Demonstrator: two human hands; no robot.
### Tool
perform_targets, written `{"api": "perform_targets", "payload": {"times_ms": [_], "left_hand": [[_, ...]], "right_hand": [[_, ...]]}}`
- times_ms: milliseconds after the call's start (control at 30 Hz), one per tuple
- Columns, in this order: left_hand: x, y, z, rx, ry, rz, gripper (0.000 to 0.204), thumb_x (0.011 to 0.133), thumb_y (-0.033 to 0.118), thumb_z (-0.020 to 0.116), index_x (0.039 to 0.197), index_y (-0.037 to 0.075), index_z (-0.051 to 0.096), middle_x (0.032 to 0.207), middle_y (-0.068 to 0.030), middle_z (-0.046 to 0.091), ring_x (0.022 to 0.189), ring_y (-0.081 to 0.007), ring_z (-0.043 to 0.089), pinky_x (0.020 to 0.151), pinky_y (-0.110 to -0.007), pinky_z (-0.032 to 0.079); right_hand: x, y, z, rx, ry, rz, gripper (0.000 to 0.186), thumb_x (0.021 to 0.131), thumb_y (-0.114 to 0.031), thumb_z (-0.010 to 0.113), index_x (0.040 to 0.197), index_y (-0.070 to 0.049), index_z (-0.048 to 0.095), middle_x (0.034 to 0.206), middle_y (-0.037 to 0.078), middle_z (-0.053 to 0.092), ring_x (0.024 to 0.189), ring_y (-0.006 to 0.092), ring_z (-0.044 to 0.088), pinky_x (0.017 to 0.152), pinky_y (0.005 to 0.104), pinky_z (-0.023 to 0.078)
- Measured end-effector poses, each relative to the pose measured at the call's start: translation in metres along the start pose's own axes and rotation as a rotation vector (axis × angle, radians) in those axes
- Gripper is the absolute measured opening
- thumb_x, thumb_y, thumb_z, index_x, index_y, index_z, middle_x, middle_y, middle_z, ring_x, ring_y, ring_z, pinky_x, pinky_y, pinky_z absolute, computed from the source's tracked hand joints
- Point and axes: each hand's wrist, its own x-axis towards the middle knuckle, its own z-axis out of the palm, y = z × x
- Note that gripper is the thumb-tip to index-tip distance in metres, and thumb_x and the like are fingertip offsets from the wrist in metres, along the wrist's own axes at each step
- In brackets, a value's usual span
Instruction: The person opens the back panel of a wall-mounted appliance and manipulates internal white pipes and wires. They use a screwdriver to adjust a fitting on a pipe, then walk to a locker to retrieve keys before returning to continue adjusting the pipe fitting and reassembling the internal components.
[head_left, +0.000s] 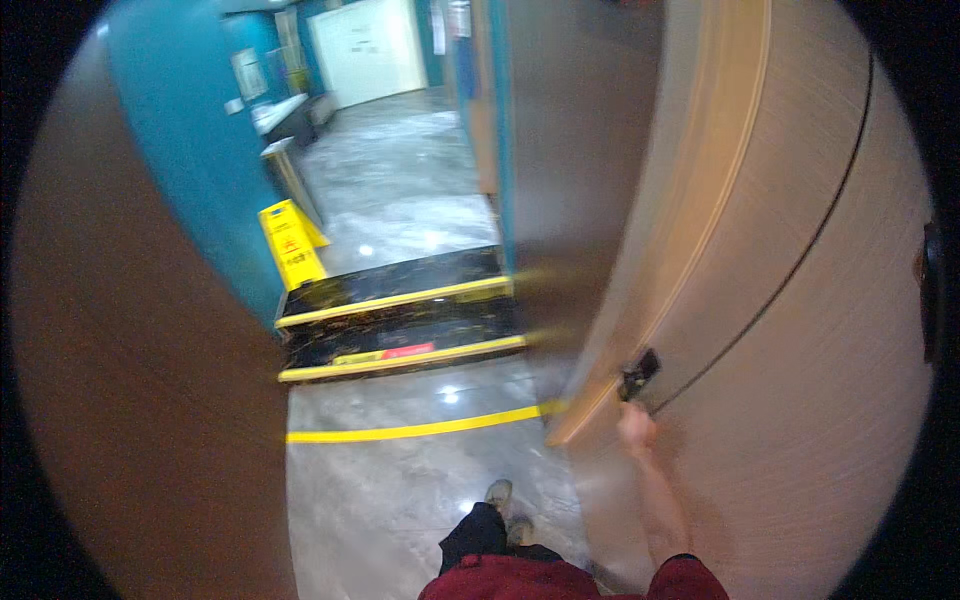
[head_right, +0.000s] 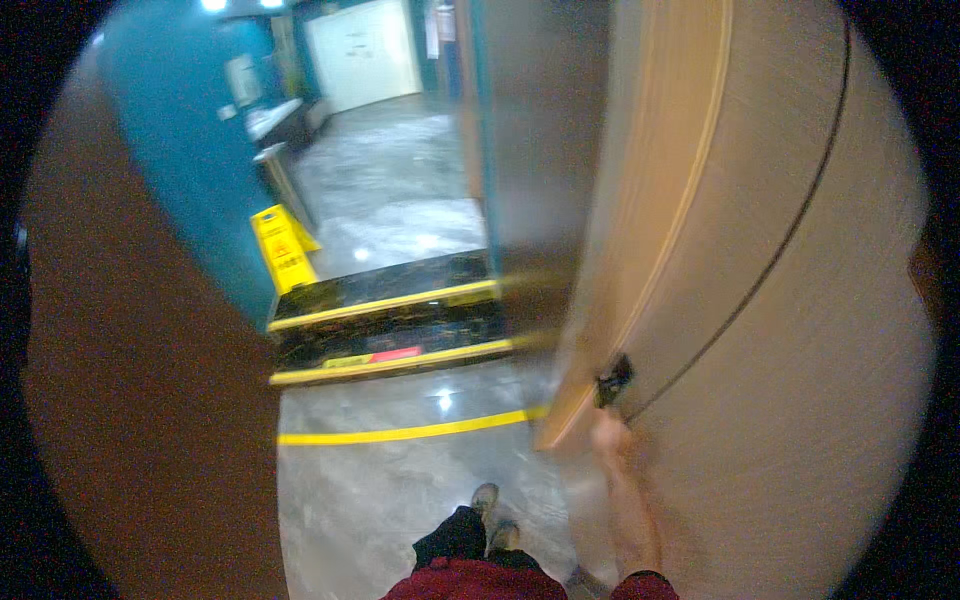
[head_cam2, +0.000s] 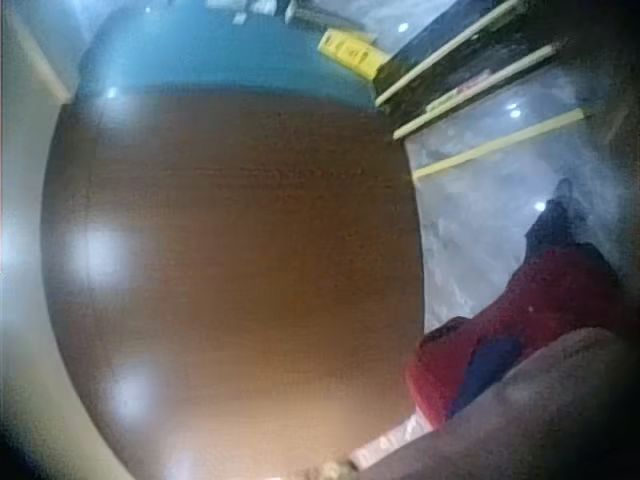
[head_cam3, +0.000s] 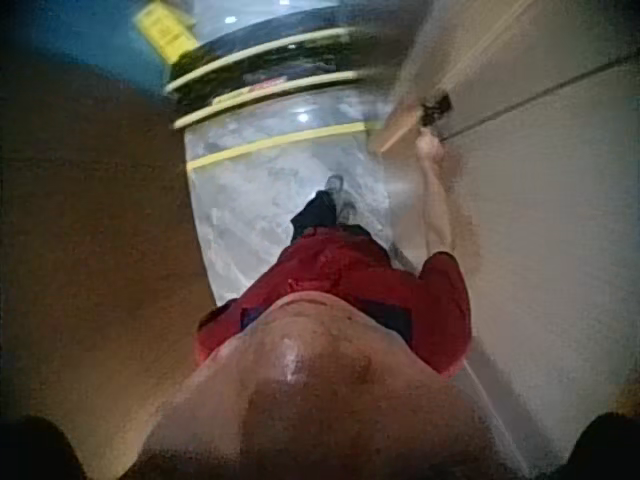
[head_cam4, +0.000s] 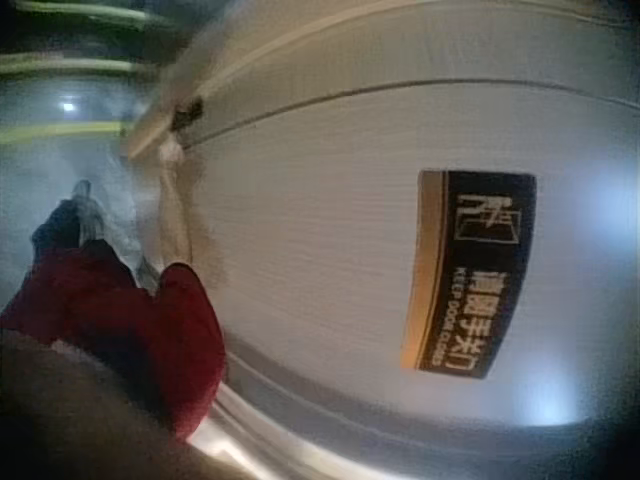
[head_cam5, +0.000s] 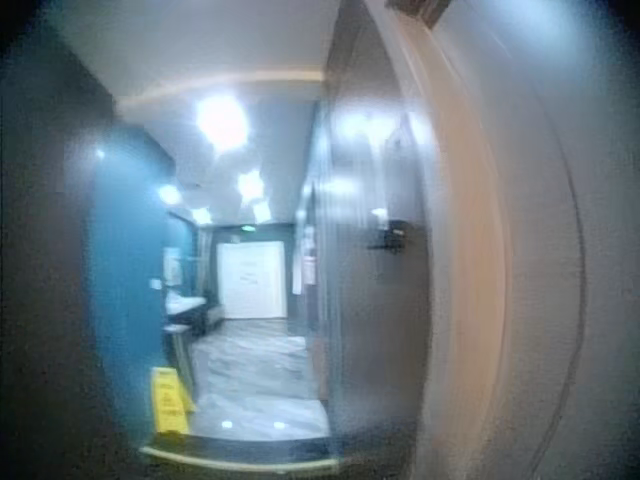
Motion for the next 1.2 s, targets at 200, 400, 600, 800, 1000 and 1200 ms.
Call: {"api": "perform_targets", "payload": {"times_ms": [200,400,600,800,1000,1200], "left_hand": [[0.089,0.127,-0.048,0.008,-0.127,0.131,0.012,0.095,0.013,0.059,0.101,0.004,0.060,0.083,-0.0062,0.067,0.076,-0.0158,0.065,0.067,-0.031,0.054],[0.188,0.309,-0.104,-0.152,-0.228,0.348,0.013,0.094,0.012,0.061,0.103,0.003,0.060,0.085,-0.0062,0.067,0.076,-0.0151,0.066,0.068,-0.030,0.054],[0.170,0.439,-0.022,-0.039,-0.372,0.494,0.015,0.093,0.011,0.062,0.105,0.002,0.061,0.086,-0.0063,0.068,0.077,-0.0143,0.066,0.069,-0.029,0.055],[0.077,0.494,0.175,0.170,-0.625,0.676,0.017,0.092,0.010,0.064,0.107,0.001,0.062,0.087,-0.0063,0.069,0.077,-0.0135,0.067,0.070,-0.029,0.055],[-0.111,0.678,0.313,0.818,-0.537,1.142,0.020,0.093,0.014,0.063,0.110,0.003,0.065,0.102,-0.0079,0.068,0.088,-0.0173,0.063,0.077,-0.032,0.051],[-0.111,0.770,0.492,0.410,-0.795,1.017,0.023,0.096,0.016,0.060,0.115,0.003,0.062,0.098,-0.0045,0.069,0.086,-0.0111,0.061,0.072,-0.028,0.050]], "right_hand": [[0.018,-0.017,-0.041,-0.126,-0.124,0.015,0.032,0.101,-0.033,0.044,0.105,-0.010,0.066,0.102,0.018,0.068,0.094,0.0358,0.066,0.080,0.0505,0.051],[0.065,0.067,-0.058,-0.158,0.294,0.087,0.026,0.099,-0.026,0.049,0.097,-0.007,0.066,0.092,0.015,0.070,0.080,0.0333,0.070,0.067,0.0480,0.056],[0.122,0.163,-0.083,-0.139,0.277,0.351,0.030,0.100,-0.029,0.047,0.096,-0.005,0.065,0.092,0.016,0.070,0.083,0.0340,0.071,0.070,0.0478,0.057],[0.147,0.283,-0.106,-0.101,0.323,0.482,0.032,0.098,-0.030,0.050,0.095,-0.002,0.065,0.085,0.020,0.069,0.077,0.0370,0.070,0.068,0.0501,0.056],[0.158,0.384,-0.117,-0.039,0.517,0.313,0.028,0.094,-0.025,0.052,0.076,-0.007,0.063,0.072,0.018,0.065,0.069,0.0360,0.067,0.059,0.0499,0.052],[0.143,0.483,-0.158,-0.055,0.600,0.480,0.023,0.089,-0.024,0.059,0.071,-0.010,0.059,0.064,0.016,0.061,0.059,0.0366,0.061,0.053,0.0484,0.049]]}}
